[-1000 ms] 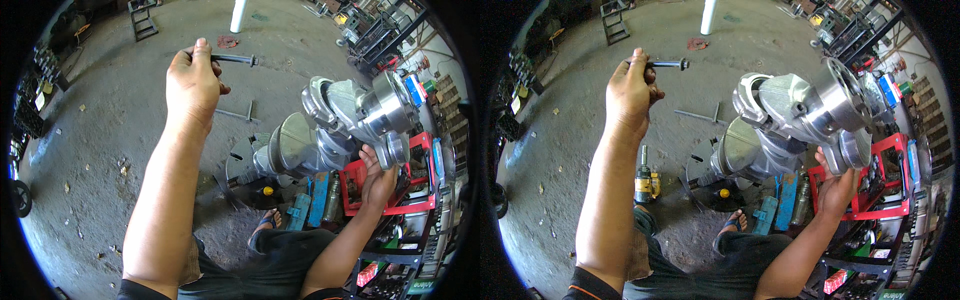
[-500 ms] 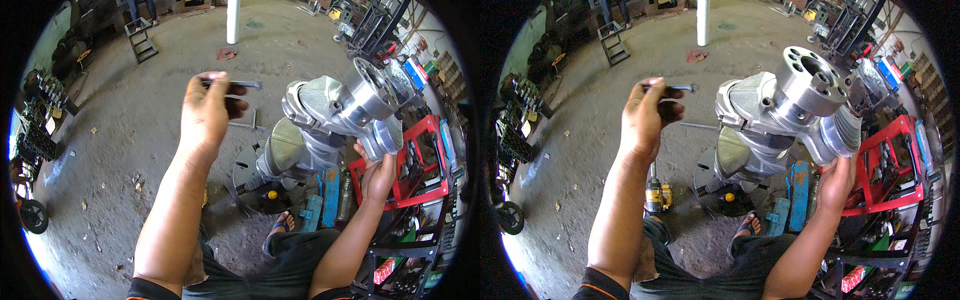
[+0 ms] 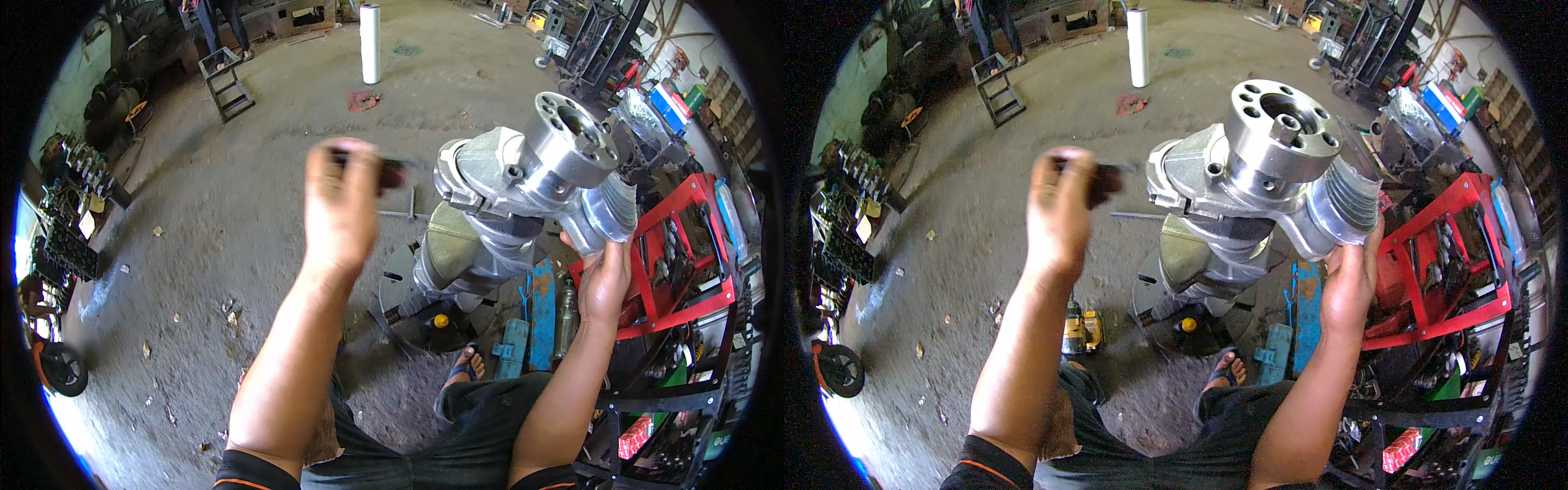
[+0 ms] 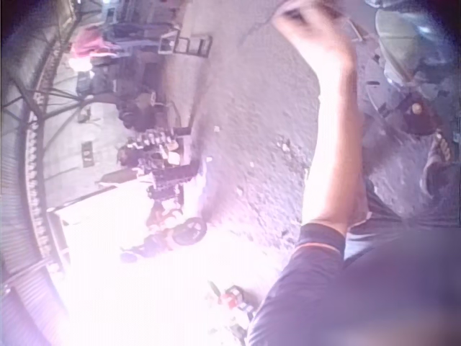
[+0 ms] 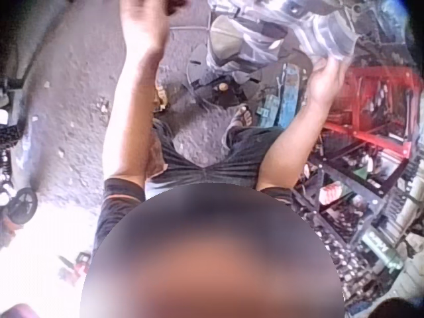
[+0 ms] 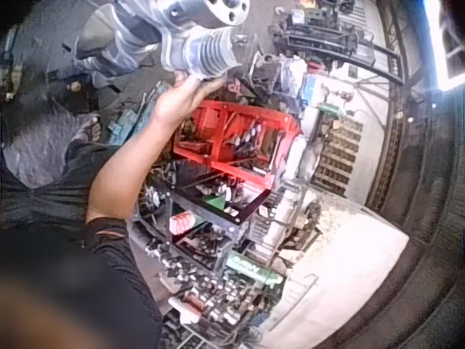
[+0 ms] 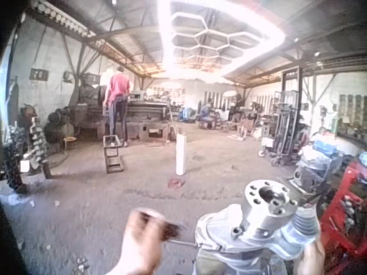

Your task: The person assembles a crankshaft by attaching a connecting rod, tightening it with a cordless impact driver, and then cleaning the rod with a cloth. The crankshaft is held in a vertical stand during the process.

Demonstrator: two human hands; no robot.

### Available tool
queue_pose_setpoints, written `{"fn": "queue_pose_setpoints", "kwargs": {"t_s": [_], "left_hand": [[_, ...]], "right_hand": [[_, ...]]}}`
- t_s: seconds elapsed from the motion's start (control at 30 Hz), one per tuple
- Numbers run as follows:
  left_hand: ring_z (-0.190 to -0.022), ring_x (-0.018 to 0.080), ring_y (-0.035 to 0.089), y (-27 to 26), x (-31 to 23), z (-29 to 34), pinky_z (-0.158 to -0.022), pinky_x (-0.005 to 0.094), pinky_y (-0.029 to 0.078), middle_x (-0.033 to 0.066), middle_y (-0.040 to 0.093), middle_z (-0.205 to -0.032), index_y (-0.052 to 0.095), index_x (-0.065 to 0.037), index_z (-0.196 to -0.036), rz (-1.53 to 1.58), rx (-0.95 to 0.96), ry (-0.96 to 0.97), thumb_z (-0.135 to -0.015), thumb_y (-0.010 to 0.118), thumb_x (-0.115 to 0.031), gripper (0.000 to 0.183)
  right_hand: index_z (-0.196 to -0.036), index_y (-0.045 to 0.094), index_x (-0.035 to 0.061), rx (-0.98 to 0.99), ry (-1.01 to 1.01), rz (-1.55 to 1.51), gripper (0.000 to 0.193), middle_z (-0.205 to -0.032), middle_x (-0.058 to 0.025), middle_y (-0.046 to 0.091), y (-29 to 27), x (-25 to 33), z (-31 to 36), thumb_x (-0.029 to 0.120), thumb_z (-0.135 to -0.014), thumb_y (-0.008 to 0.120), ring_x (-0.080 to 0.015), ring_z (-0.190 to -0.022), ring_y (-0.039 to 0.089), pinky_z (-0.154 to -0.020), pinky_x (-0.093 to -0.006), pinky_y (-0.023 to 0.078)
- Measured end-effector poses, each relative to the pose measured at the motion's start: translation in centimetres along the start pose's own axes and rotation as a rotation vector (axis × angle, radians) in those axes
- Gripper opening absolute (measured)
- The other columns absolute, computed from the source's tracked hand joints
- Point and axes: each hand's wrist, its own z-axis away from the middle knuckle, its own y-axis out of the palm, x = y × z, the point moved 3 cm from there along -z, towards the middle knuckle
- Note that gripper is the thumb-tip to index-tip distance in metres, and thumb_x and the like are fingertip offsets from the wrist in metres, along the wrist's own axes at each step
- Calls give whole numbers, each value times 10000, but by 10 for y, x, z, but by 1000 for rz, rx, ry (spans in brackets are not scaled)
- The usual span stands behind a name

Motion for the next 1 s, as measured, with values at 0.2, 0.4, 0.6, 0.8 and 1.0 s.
{"fn": "queue_pose_setpoints", "kwargs": {"t_s": [0.2,0.4,0.6,0.8,1.0], "left_hand": [[-605,161,597,-17,2,4,-597,333,549,66,592,-761,544,-63,-1015,153,69,-111,-935,547,-141,112],[-712,206,676,-38,75,25,-643,355,538,162,689,-861,608,-6,-1035,-988,856,-297,-939,586,-159,182],[-1017,414,651,-9,167,104,-852,486,521,187,700,-1073,660,-78,-1112,-1287,1154,-221,-948,575,-292,283],[-1024,453,638,3,214,132,-874,512,515,264,681,-1039,621,-47,-1154,-1087,1102,-202,-952,556,-270,308],[-1112,391,639,1,180,71,-982,454,495,210,675,-1182,580,-81,-1314,-1181,796,-233,-882,685,-278,486]], "right_hand": [[-1503,299,45,103,44,21,538,-1389,-97,484,0,5,-1,239,-1025,452,-195,-1165,560,-961,-377,487],[-1451,405,24,81,70,184,552,-1228,-118,588,-8,19,6,281,-990,565,-198,-1011,620,-866,-339,523],[-1393,487,36,-24,63,181,560,-1197,-100,593,-19,31,2,342,-951,645,-170,-975,600,-853,-309,505],[-1372,503,60,16,74,192,534,-1198,-93,590,-31,32,4,346,-950,660,-150,-973,591,-850,-289,475],[-1400,475,68,-22,138,244,523,-1366,-166,525,-34,30,-4,295,-965,653,-191,-1067,581,-898,-331,468]]}}
